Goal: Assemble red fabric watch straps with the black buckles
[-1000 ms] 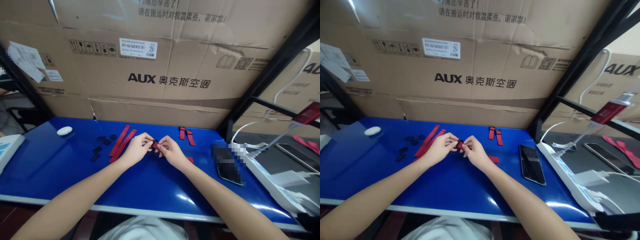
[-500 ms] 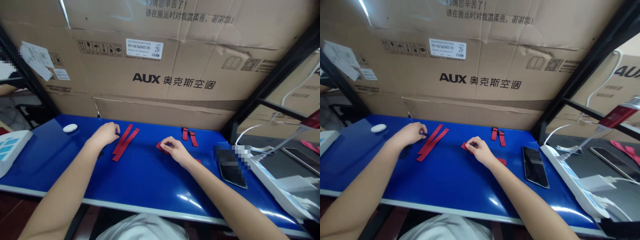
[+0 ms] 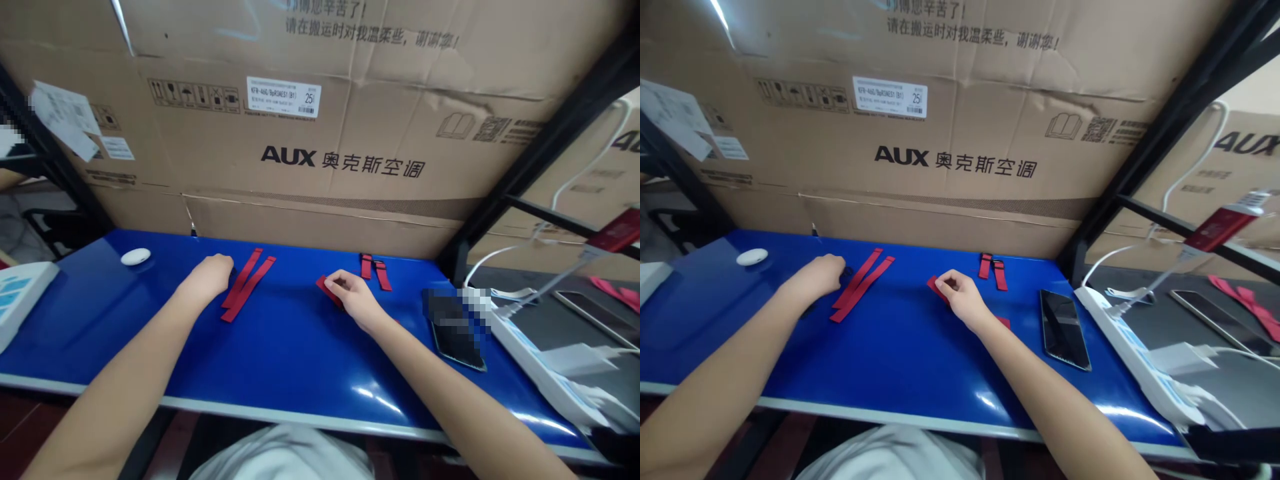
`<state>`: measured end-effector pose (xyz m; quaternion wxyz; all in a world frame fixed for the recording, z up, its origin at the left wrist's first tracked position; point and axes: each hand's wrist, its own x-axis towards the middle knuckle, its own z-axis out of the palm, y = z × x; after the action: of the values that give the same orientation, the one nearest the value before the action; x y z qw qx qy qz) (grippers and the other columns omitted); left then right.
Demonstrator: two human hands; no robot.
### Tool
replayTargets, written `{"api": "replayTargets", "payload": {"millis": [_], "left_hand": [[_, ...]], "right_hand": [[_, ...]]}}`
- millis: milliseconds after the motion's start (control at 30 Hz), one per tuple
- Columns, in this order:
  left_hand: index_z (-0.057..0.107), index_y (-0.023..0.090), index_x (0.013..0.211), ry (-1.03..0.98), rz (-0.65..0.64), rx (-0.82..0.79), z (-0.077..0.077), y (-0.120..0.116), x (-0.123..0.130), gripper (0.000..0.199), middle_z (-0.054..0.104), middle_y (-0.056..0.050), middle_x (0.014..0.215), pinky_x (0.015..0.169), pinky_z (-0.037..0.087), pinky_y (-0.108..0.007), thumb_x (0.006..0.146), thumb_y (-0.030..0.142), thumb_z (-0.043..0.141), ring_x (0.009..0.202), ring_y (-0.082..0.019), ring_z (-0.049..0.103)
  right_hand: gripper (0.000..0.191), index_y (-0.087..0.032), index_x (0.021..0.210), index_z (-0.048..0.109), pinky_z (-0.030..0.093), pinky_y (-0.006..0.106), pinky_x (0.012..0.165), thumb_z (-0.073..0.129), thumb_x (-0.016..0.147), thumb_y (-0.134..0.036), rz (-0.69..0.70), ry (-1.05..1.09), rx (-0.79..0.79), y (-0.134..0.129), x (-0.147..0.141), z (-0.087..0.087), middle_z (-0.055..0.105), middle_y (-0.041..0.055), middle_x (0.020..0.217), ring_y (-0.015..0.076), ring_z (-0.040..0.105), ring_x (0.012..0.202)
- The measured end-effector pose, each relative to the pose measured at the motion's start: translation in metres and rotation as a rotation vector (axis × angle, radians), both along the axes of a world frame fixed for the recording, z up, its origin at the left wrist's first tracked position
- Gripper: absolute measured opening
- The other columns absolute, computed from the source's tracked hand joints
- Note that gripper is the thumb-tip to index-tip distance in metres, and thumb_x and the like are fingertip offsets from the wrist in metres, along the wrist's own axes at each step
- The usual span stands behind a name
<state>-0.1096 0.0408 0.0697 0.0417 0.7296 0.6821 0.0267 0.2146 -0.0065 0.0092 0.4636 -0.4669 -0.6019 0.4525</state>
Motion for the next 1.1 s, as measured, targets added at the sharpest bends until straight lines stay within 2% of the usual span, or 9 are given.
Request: {"api": "replayTargets", "payload": {"millis": [133, 200, 333, 467, 600, 700, 800, 967, 1100], "left_hand": [[0.070, 0.012, 0.089, 0.216, -0.033, 0.025, -0.003, -0.004, 0.002, 0.027, 0.070, -0.024, 0.094, 0.072, 0.049, -0.037, 0.068, 0.005, 0.055, 0.087, -0.036, 0.068], [0.070, 0.013, 0.090, 0.237, -0.021, 0.008, -0.003, -0.001, -0.004, 0.027, 0.070, -0.022, 0.093, 0.071, 0.049, -0.035, 0.068, 0.005, 0.055, 0.086, -0.035, 0.069], [0.069, 0.016, 0.091, 0.239, 0.009, -0.015, -0.004, 0.008, -0.018, 0.032, 0.071, -0.019, 0.097, 0.070, 0.048, -0.031, 0.063, 0.005, 0.057, 0.088, -0.032, 0.068], [0.070, 0.019, 0.091, 0.126, -0.015, -0.071, -0.005, 0.015, -0.031, 0.040, 0.073, -0.012, 0.096, 0.070, 0.048, -0.028, 0.057, 0.003, 0.056, 0.088, -0.027, 0.068], [0.070, 0.022, 0.082, -0.065, -0.006, -0.114, -0.001, 0.017, -0.041, 0.030, 0.074, -0.004, 0.087, 0.069, 0.048, -0.023, 0.058, 0.007, 0.061, 0.084, -0.021, 0.069], [0.069, 0.020, 0.078, -0.069, 0.042, -0.133, 0.003, 0.017, -0.045, 0.019, 0.074, -0.004, 0.083, 0.067, 0.047, -0.024, 0.060, 0.017, 0.069, 0.079, -0.021, 0.069], [0.067, 0.020, 0.078, -0.044, 0.084, -0.157, 0.006, 0.014, -0.043, 0.025, 0.073, -0.006, 0.081, 0.064, 0.046, -0.025, 0.058, 0.031, 0.077, 0.078, -0.023, 0.068], [0.062, 0.019, 0.077, -0.193, 0.102, -0.276, 0.004, 0.010, -0.039, 0.025, 0.070, -0.003, 0.070, 0.058, 0.045, -0.025, 0.058, 0.028, 0.076, 0.064, -0.021, 0.067], [0.062, 0.019, 0.070, -0.213, 0.016, -0.151, 0.008, 0.008, -0.028, 0.021, 0.069, -0.001, 0.069, 0.056, 0.043, -0.024, 0.056, 0.024, 0.077, 0.064, -0.019, 0.065]], "right_hand": [[0.030, -0.019, 0.082, 0.058, 0.043, 0.026, 0.066, 0.064, 0.081, -0.048, 0.013, 0.039, 0.032, 0.001, 0.000, 0.000, 0.066, 0.0012, 0.078, 0.0141, 0.059, 0.070], [0.031, -0.019, 0.085, 0.057, 0.046, 0.029, 0.071, 0.064, 0.081, -0.048, 0.039, 0.072, 0.022, 0.001, 0.000, 0.001, 0.068, 0.0032, 0.082, 0.0156, 0.063, 0.074], [0.032, -0.019, 0.087, 0.056, 0.048, 0.029, 0.070, 0.063, 0.082, -0.049, 0.055, 0.075, 0.011, 0.001, 0.000, 0.001, 0.069, 0.0037, 0.084, 0.0151, 0.065, 0.070], [0.032, -0.019, 0.087, 0.056, 0.049, 0.029, 0.069, 0.063, 0.082, -0.050, 0.062, 0.070, 0.007, 0.001, 0.000, 0.001, 0.068, 0.0032, 0.082, 0.0146, 0.064, 0.069], [0.034, -0.019, 0.085, 0.056, 0.049, 0.030, 0.069, 0.064, 0.080, -0.051, 0.069, 0.071, -0.001, 0.000, -0.002, 0.002, 0.068, 0.0033, 0.082, 0.0144, 0.063, 0.068], [0.034, -0.019, 0.085, 0.056, 0.049, 0.030, 0.069, 0.064, 0.080, -0.051, 0.086, 0.076, 0.000, -0.001, -0.003, 0.003, 0.068, 0.0029, 0.081, 0.0142, 0.063, 0.068], [0.034, -0.018, 0.085, 0.056, 0.049, 0.030, 0.069, 0.064, 0.080, -0.051, 0.102, 0.082, -0.005, -0.001, -0.003, 0.003, 0.067, 0.0030, 0.080, 0.0140, 0.063, 0.068], [0.033, -0.019, 0.084, 0.056, 0.049, 0.029, 0.068, 0.064, 0.081, -0.051, 0.122, 0.073, -0.007, -0.002, -0.004, 0.001, 0.067, 0.0030, 0.080, 0.0140, 0.062, 0.067], [0.035, -0.018, 0.084, 0.056, 0.049, 0.029, 0.068, 0.065, 0.080, -0.052, 0.137, 0.068, -0.009, -0.002, -0.004, 0.001, 0.067, 0.0030, 0.080, 0.0140, 0.062, 0.067]]}}
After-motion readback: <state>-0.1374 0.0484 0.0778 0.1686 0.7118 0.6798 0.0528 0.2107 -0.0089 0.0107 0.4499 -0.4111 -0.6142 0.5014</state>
